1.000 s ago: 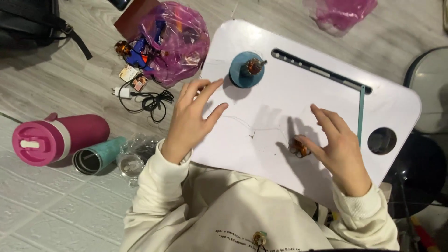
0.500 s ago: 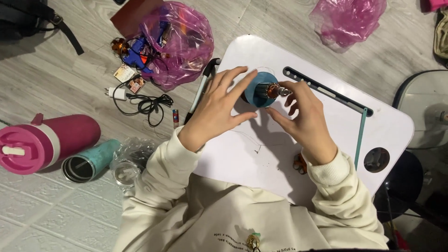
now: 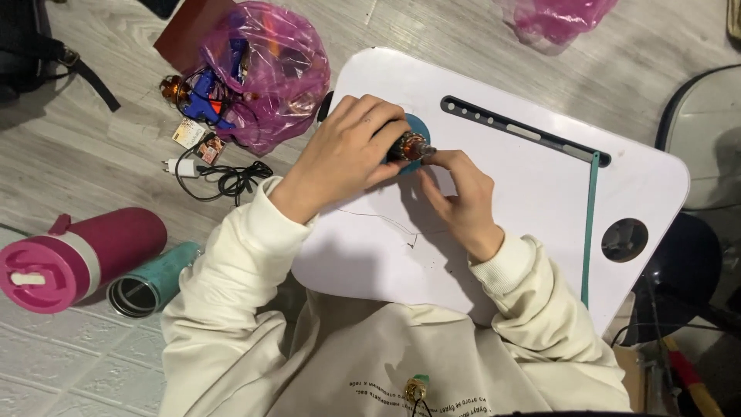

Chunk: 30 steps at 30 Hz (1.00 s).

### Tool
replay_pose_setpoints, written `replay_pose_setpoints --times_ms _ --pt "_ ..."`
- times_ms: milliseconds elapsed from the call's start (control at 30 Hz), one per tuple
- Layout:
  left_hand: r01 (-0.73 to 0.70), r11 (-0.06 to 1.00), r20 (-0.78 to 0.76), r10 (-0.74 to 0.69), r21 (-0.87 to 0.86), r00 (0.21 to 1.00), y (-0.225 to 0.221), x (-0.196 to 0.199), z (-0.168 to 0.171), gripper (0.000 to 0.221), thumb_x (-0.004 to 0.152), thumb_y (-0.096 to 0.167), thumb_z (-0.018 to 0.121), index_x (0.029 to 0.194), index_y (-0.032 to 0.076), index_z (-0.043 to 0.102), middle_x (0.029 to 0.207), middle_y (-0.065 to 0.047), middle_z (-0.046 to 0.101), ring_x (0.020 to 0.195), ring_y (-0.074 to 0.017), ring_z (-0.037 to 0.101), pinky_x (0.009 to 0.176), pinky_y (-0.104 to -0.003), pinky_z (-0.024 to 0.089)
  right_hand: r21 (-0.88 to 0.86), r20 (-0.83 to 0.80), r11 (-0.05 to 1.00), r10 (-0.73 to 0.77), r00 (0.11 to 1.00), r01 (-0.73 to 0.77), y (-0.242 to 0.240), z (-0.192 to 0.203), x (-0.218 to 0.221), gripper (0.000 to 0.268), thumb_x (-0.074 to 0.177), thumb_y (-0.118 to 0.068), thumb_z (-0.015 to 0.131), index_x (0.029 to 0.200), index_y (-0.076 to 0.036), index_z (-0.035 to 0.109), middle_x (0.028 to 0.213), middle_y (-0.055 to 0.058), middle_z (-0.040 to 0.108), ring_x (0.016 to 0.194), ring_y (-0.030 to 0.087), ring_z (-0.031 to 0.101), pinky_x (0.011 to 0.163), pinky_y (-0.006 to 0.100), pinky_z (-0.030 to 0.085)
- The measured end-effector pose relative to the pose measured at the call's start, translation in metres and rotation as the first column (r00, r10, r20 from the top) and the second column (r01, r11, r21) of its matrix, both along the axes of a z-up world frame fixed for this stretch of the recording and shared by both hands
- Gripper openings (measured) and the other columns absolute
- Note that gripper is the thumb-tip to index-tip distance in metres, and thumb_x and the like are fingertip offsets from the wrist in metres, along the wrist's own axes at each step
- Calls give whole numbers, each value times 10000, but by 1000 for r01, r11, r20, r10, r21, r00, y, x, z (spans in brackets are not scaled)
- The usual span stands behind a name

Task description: Winding copper wire and assembling components onto a small motor armature.

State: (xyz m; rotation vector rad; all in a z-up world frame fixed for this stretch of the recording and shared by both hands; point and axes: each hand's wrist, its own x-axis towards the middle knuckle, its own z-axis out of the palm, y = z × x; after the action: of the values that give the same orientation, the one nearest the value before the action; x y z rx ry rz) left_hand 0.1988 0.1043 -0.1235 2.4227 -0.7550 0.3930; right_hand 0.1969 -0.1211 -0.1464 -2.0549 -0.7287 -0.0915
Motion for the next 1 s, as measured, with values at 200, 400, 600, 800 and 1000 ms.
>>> replay_pose_setpoints --times_ms 200,400,600,800,1000 --pt "43 997 105 -49 59 993 1 12 -11 392 888 358 749 1030 0 678 1028 -119 632 989 -286 596 781 -378 460 64 106 996 62 992 -69 0 13 10 121 915 58 692 1020 -1 695 886 110 694 848 306 695 742 381 572" --pt "63 992 150 -79 105 986 1 15 -7 485 995 476 589 1028 -2 661 966 -118 625 947 -279 612 770 -365 471 84 107 996 34 994 -43 -6 10 18 100 950 76 638 1018 7 661 836 107 650 786 299 675 692 380 560" --pt "84 993 63 -89 77 994 3 15 -2 604 994 589 496 1050 11 660 903 -99 632 899 -261 618 793 -350 477 82 85 995 54 995 -61 -8 21 29 65 980 39 623 1028 0 642 806 97 588 701 251 616 625 341 531" --pt "101 994 -79 -104 -40 991 7 14 4 467 935 452 704 1078 9 659 892 -108 655 883 -279 633 804 -364 487 33 102 996 83 991 -86 -14 27 34 31 987 -2 659 993 -21 682 789 62 509 655 211 555 599 312 506" --pt "107 968 -232 -160 -226 959 9 15 23 324 885 265 799 1019 -1 669 862 -132 681 836 -303 645 775 -387 499 103 117 991 78 990 -90 -12 25 42 50 1007 -17 643 971 -34 673 766 63 441 623 226 499 571 318 460"
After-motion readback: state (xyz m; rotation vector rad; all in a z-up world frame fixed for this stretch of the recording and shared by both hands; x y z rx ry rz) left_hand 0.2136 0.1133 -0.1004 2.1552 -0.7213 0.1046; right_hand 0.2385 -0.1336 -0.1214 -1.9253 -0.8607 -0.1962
